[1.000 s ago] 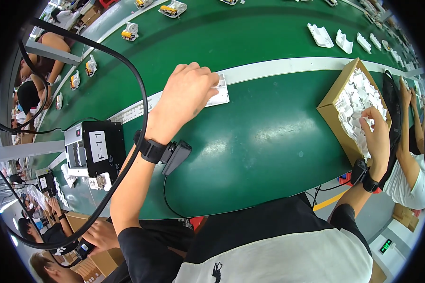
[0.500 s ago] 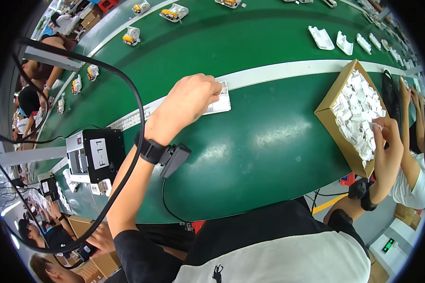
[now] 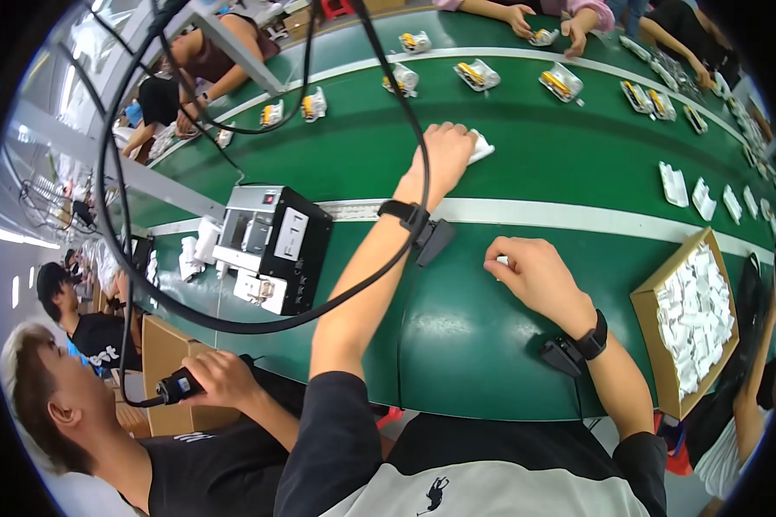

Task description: The person picks up a white plastic housing and a small white component, fits the component into the housing by hand, and places the assembly onto the conveyor belt. This process is repeated for several more units.

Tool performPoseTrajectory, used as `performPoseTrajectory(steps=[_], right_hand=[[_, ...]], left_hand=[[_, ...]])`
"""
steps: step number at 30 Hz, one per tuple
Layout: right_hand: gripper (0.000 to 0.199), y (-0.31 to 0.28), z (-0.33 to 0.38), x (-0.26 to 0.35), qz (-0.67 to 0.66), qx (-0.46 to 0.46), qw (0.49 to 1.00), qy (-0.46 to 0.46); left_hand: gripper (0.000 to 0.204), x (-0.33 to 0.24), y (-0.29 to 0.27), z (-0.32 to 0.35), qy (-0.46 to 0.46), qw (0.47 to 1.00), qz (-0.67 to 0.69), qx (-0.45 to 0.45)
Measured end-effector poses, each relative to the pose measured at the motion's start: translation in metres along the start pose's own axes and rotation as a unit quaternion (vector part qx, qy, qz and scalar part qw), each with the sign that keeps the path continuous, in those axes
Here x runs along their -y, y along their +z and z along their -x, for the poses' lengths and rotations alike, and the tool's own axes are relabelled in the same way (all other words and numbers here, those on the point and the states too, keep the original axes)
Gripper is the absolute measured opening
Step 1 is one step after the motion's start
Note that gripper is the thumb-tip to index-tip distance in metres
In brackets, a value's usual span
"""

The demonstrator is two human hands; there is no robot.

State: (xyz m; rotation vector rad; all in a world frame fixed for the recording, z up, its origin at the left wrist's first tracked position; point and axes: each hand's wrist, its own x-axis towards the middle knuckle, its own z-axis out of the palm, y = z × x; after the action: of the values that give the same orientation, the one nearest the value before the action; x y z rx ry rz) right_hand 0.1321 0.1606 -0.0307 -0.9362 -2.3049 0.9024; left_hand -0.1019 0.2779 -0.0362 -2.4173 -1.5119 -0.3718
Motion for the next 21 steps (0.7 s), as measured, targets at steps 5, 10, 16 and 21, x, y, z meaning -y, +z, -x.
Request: performPoseTrajectory(steps=[5, 10, 16, 21], right_hand=[[0.017, 0.008, -0.030, -0.025, -0.204, 0.031, 0.963, 0.172], [0.023, 0.006, -0.050, -0.051, -0.299, 0.048, 0.942, 0.143], [0.018, 0.005, -0.058, -0.054, -0.323, 0.116, 0.929, 0.142], [0.011, 0.016, -0.057, -0.050, -0.249, 0.073, 0.960, 0.109]], left_hand=[[0.025, -0.013, -0.021, 0.048, -0.107, 0.959, 0.206, -0.163], [0.020, -0.043, -0.011, 0.112, -0.143, 0.941, 0.287, -0.105], [0.017, -0.043, -0.014, 0.107, -0.149, 0.918, 0.351, -0.105], [0.022, -0.041, -0.013, 0.113, -0.070, 0.922, 0.375, -0.073]])
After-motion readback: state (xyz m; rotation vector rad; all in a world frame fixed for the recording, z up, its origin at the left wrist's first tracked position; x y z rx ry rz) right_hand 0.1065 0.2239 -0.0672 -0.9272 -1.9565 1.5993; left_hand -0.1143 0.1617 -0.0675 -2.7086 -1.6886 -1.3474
